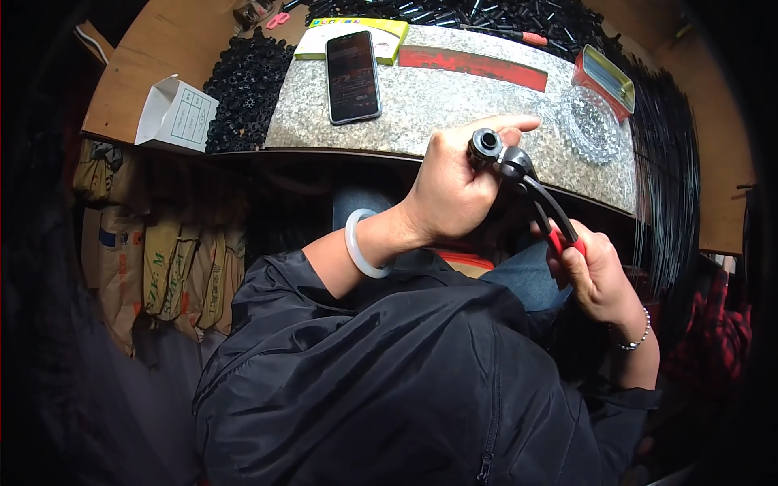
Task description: Assembling umbrella ribs and plastic components at a factory workbench.
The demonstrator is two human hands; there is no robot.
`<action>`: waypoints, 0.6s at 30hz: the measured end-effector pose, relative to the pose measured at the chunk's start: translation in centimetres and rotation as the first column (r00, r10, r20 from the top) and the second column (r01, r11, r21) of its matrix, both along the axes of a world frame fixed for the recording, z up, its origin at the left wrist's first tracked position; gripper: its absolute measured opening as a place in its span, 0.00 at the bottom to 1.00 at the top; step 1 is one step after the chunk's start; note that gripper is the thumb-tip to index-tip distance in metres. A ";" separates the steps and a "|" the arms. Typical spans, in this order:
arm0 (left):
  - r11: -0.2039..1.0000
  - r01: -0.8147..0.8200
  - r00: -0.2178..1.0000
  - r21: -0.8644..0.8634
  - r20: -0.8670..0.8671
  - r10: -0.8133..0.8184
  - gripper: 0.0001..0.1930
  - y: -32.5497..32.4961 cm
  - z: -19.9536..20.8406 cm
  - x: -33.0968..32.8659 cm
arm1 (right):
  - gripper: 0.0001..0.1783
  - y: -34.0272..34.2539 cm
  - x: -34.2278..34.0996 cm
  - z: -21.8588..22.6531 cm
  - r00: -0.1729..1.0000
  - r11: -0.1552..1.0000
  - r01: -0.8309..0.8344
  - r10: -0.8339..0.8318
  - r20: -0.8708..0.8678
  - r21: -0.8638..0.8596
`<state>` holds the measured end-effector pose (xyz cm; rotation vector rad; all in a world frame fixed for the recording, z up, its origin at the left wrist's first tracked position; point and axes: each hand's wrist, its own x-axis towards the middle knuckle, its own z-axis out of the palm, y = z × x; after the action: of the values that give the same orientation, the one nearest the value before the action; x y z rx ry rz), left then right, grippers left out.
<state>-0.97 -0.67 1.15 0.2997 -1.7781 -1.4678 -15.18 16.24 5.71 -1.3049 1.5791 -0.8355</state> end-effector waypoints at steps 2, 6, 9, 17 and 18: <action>1.000 0.002 1.000 -0.032 0.016 -0.001 0.13 0.0 0.0 -0.2 | 0.14 0.6 -0.3 -1.7 1.000 0.998 0.024 -0.024 0.006 0.066; 0.999 0.024 0.999 0.022 0.034 -0.025 0.12 0.3 -0.2 -0.6 | 0.15 0.6 0.5 -4.1 0.956 0.981 0.173 -0.188 0.226 0.084; 0.999 -0.051 0.998 0.008 0.030 0.050 0.13 0.1 -0.1 -0.7 | 0.11 -1.9 -1.8 -4.9 0.926 0.958 0.107 -0.194 -0.325 -0.266; 0.991 -0.030 0.994 0.134 0.104 0.016 0.12 0.6 0.8 -0.6 | 0.11 -7.9 -14.7 -4.8 0.424 0.912 0.408 -0.219 -0.879 -0.031; 0.992 -0.036 0.994 0.125 0.110 0.022 0.12 0.6 0.8 -0.6 | 0.14 -8.7 -14.7 -4.6 0.462 0.911 0.408 -0.154 -0.873 0.055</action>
<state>-1.54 -0.03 1.98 0.4768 -1.7609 -1.5723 -29.92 7.57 1.10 -1.3412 2.6682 -0.0561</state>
